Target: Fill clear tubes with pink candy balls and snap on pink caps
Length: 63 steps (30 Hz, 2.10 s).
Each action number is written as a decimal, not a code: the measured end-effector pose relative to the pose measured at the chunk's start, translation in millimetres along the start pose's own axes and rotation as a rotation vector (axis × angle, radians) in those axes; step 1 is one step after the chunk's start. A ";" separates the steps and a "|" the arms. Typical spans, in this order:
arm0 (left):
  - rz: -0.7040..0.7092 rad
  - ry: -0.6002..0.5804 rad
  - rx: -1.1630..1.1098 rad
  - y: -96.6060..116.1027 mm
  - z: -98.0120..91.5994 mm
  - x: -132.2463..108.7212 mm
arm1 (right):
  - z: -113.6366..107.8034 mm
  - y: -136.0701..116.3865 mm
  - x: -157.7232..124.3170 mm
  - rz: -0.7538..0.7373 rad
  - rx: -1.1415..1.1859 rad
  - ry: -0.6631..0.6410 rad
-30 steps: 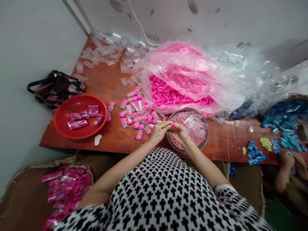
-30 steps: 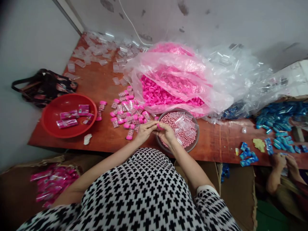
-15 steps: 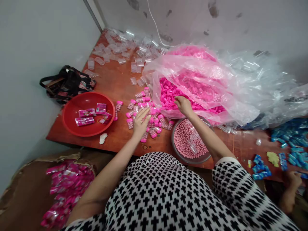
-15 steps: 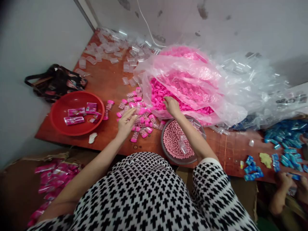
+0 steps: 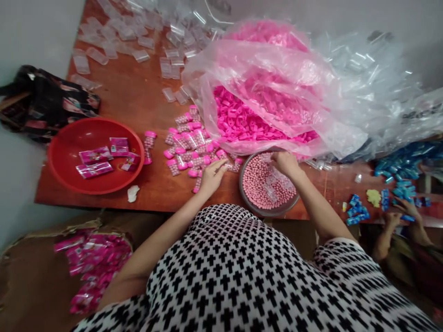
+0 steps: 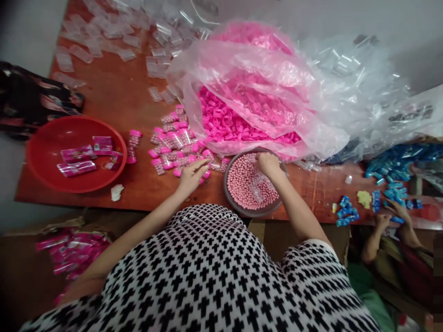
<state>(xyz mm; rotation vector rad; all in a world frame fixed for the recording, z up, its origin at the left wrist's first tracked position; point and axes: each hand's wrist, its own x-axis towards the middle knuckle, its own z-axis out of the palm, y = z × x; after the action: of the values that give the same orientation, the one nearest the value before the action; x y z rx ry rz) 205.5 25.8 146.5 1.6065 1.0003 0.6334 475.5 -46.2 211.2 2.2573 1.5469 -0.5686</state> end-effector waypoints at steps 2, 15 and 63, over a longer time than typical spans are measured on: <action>0.037 -0.086 0.002 7.3 16.2 -1.1 | 22.1 11.1 -18.7 0.038 -0.056 0.081; 0.118 -0.239 0.012 30.4 65.1 -14.9 | 52.1 8.8 -9.1 -0.193 0.038 0.295; 0.039 -0.378 -0.010 38.4 95.9 -7.2 | 99.6 -33.5 -73.4 -0.004 1.626 0.288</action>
<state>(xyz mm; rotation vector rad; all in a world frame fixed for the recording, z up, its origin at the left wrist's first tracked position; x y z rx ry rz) 291.1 -31.3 158.2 1.6619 0.6857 0.3405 407.3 -142.3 160.9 3.4556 1.2455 -2.1509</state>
